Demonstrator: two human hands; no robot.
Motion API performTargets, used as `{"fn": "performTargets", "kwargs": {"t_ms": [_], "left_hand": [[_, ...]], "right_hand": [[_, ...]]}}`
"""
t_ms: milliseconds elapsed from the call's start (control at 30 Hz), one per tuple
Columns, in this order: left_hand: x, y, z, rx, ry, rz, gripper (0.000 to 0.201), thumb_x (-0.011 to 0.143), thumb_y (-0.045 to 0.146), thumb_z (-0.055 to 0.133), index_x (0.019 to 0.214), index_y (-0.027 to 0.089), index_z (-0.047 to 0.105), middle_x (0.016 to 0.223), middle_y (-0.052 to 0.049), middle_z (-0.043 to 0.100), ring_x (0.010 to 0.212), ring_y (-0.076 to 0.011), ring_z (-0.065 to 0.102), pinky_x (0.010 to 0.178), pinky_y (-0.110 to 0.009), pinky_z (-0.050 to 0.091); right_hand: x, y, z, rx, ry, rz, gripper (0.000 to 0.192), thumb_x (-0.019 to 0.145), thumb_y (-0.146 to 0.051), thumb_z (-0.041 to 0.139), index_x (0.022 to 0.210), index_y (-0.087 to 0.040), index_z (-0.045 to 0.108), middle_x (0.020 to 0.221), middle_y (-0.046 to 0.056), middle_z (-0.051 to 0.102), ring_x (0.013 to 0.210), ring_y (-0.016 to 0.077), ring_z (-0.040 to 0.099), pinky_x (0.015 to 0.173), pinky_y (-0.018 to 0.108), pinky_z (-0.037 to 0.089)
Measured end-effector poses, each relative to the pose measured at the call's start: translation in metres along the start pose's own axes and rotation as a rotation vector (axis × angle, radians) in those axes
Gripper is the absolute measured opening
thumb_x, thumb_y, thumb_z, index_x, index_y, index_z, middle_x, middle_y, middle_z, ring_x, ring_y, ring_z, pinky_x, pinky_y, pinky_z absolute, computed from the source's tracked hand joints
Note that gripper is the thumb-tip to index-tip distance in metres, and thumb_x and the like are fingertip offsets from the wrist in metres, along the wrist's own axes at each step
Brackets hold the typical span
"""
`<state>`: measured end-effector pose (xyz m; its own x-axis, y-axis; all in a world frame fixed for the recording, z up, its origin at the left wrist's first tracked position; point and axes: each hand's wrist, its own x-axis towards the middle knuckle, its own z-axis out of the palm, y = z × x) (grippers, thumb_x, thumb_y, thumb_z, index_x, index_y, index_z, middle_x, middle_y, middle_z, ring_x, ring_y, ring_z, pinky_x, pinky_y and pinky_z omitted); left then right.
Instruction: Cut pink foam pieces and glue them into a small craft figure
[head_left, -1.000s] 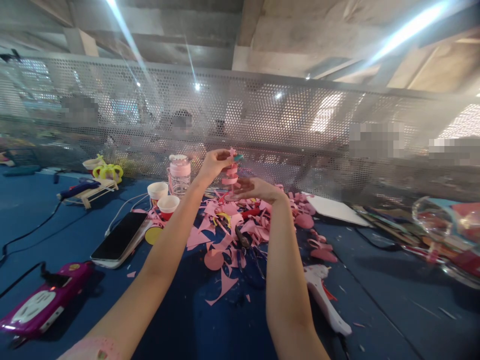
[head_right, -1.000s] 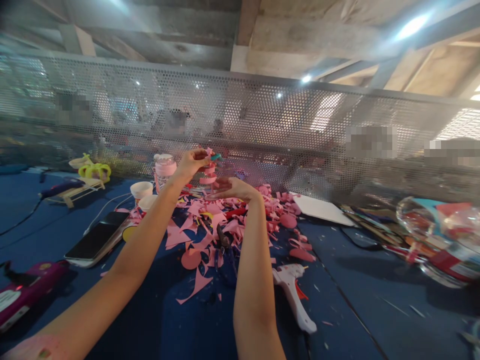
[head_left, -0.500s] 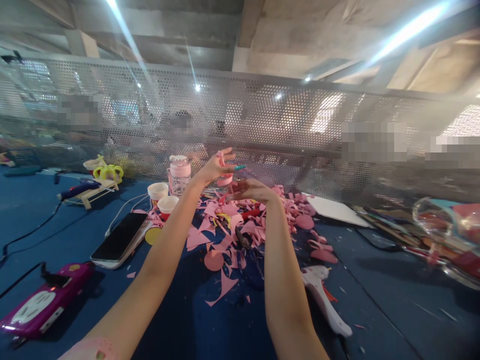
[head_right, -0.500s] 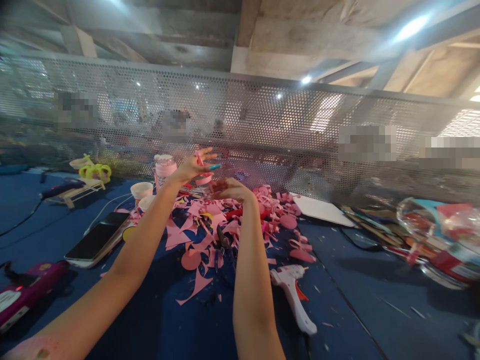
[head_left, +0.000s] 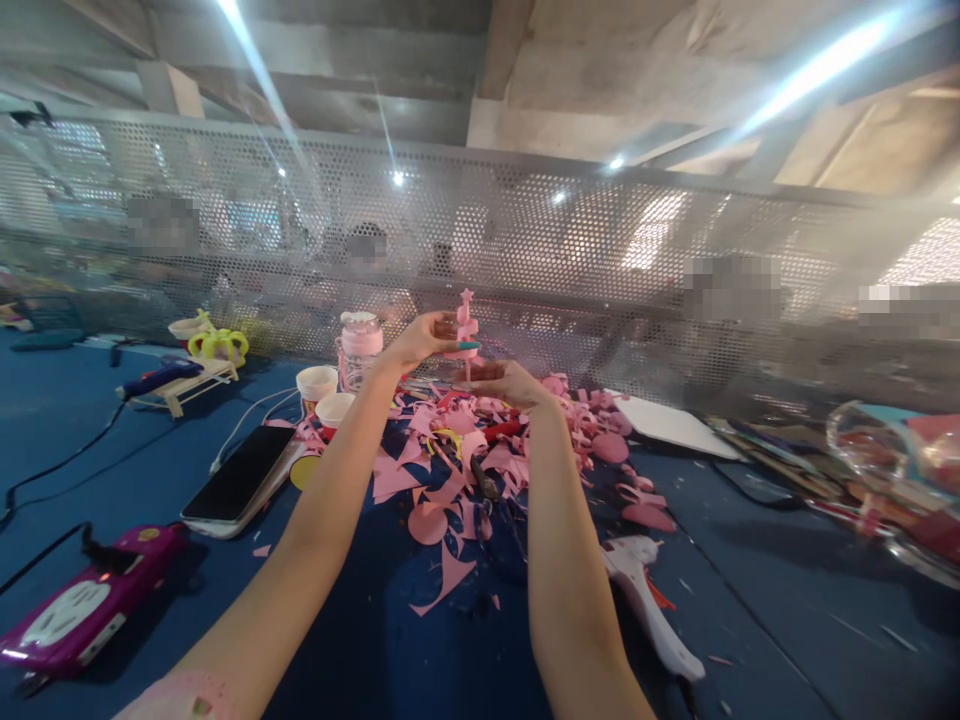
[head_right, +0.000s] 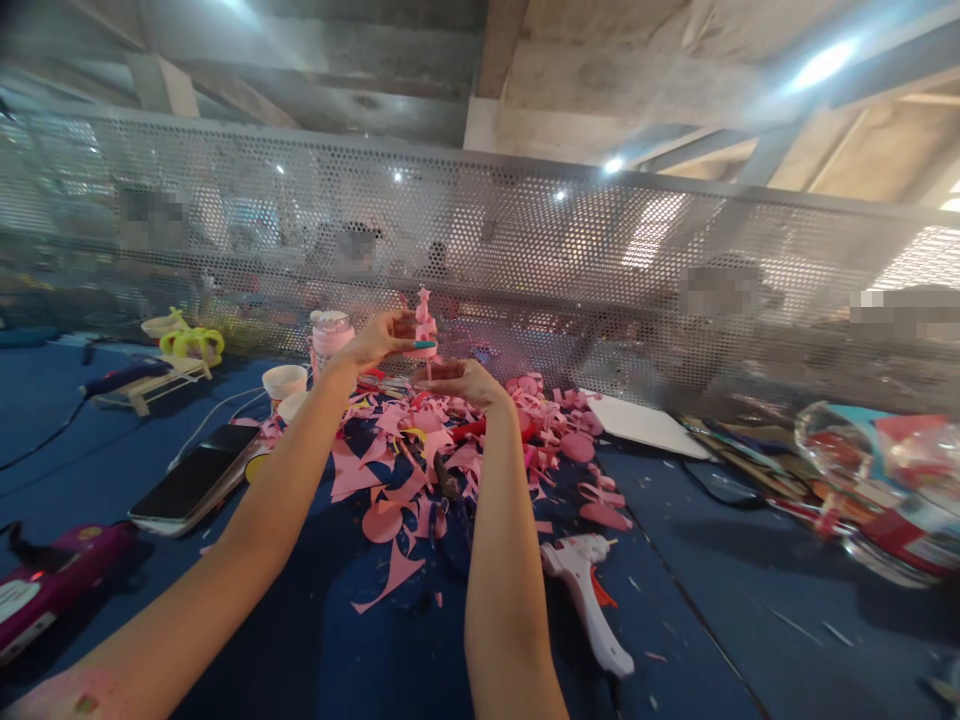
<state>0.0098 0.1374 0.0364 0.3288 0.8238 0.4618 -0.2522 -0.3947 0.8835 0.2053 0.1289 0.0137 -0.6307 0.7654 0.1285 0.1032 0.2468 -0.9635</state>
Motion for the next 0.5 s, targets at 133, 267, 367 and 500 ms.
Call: {"fn": "performTargets", "kwargs": {"t_ms": [133, 267, 367, 500], "left_hand": [[0.002, -0.005, 0.003, -0.033, 0.016, 0.009, 0.050, 0.053, 0.020, 0.082, 0.097, 0.011, 0.062, 0.095, -0.009, 0.070, 0.084, -0.0164, 0.066, 0.080, -0.031, 0.051], [0.004, -0.010, 0.002, -0.060, 0.039, 0.009, 0.045, 0.056, 0.027, 0.081, 0.096, 0.012, 0.063, 0.096, -0.009, 0.070, 0.078, -0.0140, 0.066, 0.064, -0.021, 0.050], [0.007, -0.012, 0.004, -0.057, 0.074, 0.008, 0.042, 0.058, 0.028, 0.080, 0.093, 0.012, 0.063, 0.091, -0.008, 0.070, 0.074, -0.0136, 0.066, 0.059, -0.019, 0.048], [0.011, -0.013, 0.013, -0.089, 0.163, 0.045, 0.045, 0.055, 0.027, 0.082, 0.091, 0.011, 0.060, 0.081, -0.005, 0.069, 0.069, -0.0155, 0.067, 0.060, -0.023, 0.050]], "right_hand": [[0.002, 0.002, 0.000, 0.024, -0.013, 0.007, 0.038, 0.055, -0.028, 0.080, 0.090, -0.018, 0.072, 0.095, 0.004, 0.072, 0.085, 0.0164, 0.067, 0.084, 0.028, 0.050], [0.001, 0.002, 0.001, 0.002, -0.021, -0.003, 0.038, 0.056, -0.030, 0.080, 0.092, -0.017, 0.072, 0.096, 0.005, 0.072, 0.087, 0.0167, 0.066, 0.087, 0.029, 0.049], [0.000, 0.000, 0.002, -0.029, -0.010, 0.001, 0.039, 0.056, -0.031, 0.080, 0.092, -0.018, 0.072, 0.097, 0.005, 0.072, 0.087, 0.0167, 0.066, 0.087, 0.030, 0.049], [0.002, 0.004, 0.000, -0.019, -0.009, 0.011, 0.039, 0.056, -0.030, 0.080, 0.091, -0.018, 0.072, 0.096, 0.005, 0.072, 0.089, 0.0179, 0.066, 0.087, 0.030, 0.050]]}}
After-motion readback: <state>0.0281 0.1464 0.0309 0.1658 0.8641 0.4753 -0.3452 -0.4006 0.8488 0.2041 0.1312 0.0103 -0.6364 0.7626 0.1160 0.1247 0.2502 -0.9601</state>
